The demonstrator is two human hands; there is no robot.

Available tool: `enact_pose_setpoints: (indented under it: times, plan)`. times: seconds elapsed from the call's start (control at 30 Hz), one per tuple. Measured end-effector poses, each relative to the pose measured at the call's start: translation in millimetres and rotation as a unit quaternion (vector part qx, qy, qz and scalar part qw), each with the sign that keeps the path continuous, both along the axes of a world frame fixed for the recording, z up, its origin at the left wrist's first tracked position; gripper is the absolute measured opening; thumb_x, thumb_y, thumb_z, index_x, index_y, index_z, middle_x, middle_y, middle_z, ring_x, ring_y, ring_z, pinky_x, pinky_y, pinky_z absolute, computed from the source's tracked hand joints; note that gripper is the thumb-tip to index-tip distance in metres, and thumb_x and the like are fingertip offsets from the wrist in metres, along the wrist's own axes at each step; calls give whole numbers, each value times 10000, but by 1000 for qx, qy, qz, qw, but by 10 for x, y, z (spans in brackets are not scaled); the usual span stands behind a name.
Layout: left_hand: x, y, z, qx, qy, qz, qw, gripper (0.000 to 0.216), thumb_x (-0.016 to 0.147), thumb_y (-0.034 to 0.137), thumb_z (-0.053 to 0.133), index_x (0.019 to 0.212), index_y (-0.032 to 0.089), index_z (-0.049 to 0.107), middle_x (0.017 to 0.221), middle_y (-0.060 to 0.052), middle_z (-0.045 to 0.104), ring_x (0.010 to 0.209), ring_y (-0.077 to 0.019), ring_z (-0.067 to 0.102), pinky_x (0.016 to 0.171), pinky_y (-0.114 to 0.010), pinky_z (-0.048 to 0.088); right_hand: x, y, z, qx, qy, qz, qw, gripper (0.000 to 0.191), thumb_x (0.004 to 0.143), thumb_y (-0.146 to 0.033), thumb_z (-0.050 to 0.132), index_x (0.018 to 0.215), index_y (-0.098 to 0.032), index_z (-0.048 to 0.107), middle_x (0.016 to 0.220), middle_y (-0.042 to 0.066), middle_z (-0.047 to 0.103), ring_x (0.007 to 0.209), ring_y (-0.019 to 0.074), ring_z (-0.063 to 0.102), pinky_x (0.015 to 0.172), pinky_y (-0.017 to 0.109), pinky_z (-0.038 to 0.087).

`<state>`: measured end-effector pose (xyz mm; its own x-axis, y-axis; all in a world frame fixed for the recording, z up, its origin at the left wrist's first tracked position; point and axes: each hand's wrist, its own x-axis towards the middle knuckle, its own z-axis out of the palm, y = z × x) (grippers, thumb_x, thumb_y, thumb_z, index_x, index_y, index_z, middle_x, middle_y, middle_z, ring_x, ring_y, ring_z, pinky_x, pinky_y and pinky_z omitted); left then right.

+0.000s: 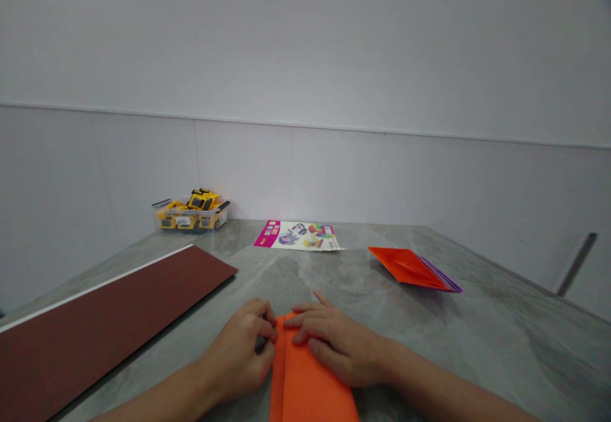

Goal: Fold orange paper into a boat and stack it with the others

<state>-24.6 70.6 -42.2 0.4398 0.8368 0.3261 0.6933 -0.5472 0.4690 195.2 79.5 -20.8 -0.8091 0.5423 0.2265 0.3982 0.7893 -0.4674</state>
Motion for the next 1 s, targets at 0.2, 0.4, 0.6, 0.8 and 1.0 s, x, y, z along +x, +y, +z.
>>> enact_pose_setpoints:
  times: [0.2, 0.4, 0.6, 0.8, 1.0]
  plan:
    - [8, 8, -17, 3, -6, 8, 1000, 253, 647, 34, 490, 605, 185, 689, 817, -55, 626, 850, -195, 585, 748, -285, 441, -71, 0, -19, 6, -7, 7, 1000, 337, 864, -106, 404, 1096, -206, 626, 1285, 68, 602, 1299, 208, 435, 1162, 499, 100]
    - [14, -1, -6, -3, 4, -2, 1000, 212, 677, 39, 490, 666, 181, 648, 824, -50, 606, 844, -193, 560, 746, -294, 431, -95, -9, -11, 13, -15, 8, 1000, 324, 869, -118, 409, 1097, -217, 617, 1266, 79, 604, 1319, 226, 412, 1153, 530, 116]
    - [24, -55, 23, -7, 39, -18, 999, 104, 811, 279, 565, 837, 181, 590, 937, -71, 574, 909, -224, 515, 803, -333, 423, -133, -67, -13, 19, -67, -96, 993, 377, 865, -250, 497, 1227, -195, 585, 1467, 138, 401, 1406, 318, 244, 1140, 567, 125]
    - [18, -74, 58, -22, 2, -9, 1000, 48, 784, 229, 586, 792, 182, 579, 1032, -89, 561, 989, -227, 526, 882, -334, 430, -258, -188, -75, -19, -111, -369, 922, 786, 781, -471, 582, 1429, -77, 375, 1324, 292, 481, 1194, 439, 490, 988, 565, 388]
    - [-7, -44, 13, -7, -18, -4, 1000, 105, 764, 152, 580, 692, 180, 651, 1113, -88, 560, 1079, -243, 520, 946, -367, 418, -228, -52, -132, -90, 39, -345, 933, 807, 694, -271, 620, 1434, -104, 343, 1342, 195, 455, 1222, 304, 490, 1051, 414, 372]
